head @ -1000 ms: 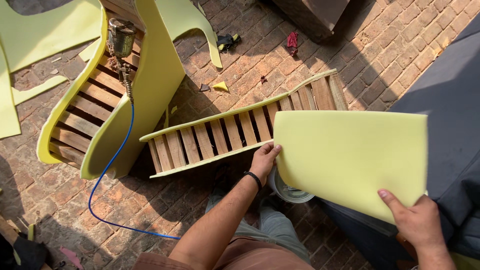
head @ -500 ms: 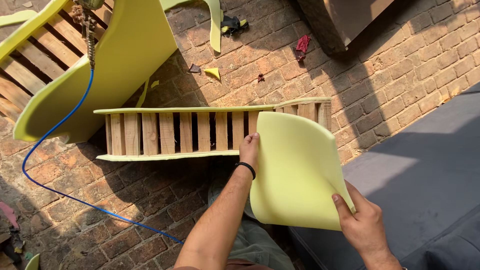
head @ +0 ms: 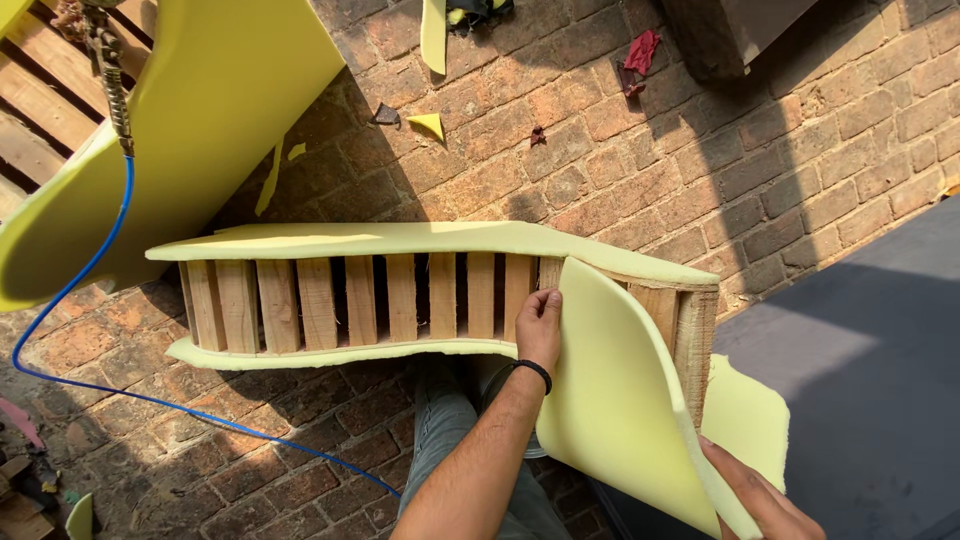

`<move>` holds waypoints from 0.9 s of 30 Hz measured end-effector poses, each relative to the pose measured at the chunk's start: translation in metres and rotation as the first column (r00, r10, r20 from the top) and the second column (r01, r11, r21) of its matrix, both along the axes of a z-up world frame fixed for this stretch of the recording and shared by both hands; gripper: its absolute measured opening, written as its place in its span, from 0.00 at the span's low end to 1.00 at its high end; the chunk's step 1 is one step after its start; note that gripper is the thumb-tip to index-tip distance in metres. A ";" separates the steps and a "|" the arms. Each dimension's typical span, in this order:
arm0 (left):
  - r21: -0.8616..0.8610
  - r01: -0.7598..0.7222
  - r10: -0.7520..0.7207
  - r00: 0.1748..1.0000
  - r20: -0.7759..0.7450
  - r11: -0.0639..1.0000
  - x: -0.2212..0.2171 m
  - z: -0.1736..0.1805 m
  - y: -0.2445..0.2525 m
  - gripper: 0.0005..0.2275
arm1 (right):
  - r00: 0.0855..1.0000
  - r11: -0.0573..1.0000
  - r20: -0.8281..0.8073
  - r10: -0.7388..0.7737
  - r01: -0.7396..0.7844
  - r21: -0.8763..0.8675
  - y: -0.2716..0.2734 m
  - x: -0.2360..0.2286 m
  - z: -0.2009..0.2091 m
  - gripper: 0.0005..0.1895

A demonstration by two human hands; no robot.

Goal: The person applies adhesive to a wooden chair frame using a spray gun, then places and trims yellow foam pieces to fit the seat and backrest. They use a knife to cut the foam and a metal ruler to guide cuts, repeating the process for multiple sections.

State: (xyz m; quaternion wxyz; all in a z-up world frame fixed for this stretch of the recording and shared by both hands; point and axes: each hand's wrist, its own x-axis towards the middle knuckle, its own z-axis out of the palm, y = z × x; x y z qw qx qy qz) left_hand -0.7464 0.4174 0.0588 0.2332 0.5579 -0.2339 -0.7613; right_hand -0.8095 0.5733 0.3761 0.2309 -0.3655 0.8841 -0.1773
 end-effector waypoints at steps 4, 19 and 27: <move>0.012 0.018 -0.018 0.999 0.050 1.000 -0.001 -0.002 -0.001 0.12 | 0.993 1.000 0.117 0.009 -0.007 -0.019 0.006 -0.011 0.003 0.25; 0.036 0.018 -0.027 0.963 0.268 0.999 -0.021 0.024 -0.013 0.10 | 0.963 0.980 0.269 0.020 -0.073 0.187 0.004 -0.010 0.005 0.31; -0.170 0.207 -0.105 0.875 0.472 0.963 -0.029 0.037 -0.021 0.08 | 0.991 0.995 -0.099 -0.086 0.080 -0.059 0.006 0.009 -0.019 0.21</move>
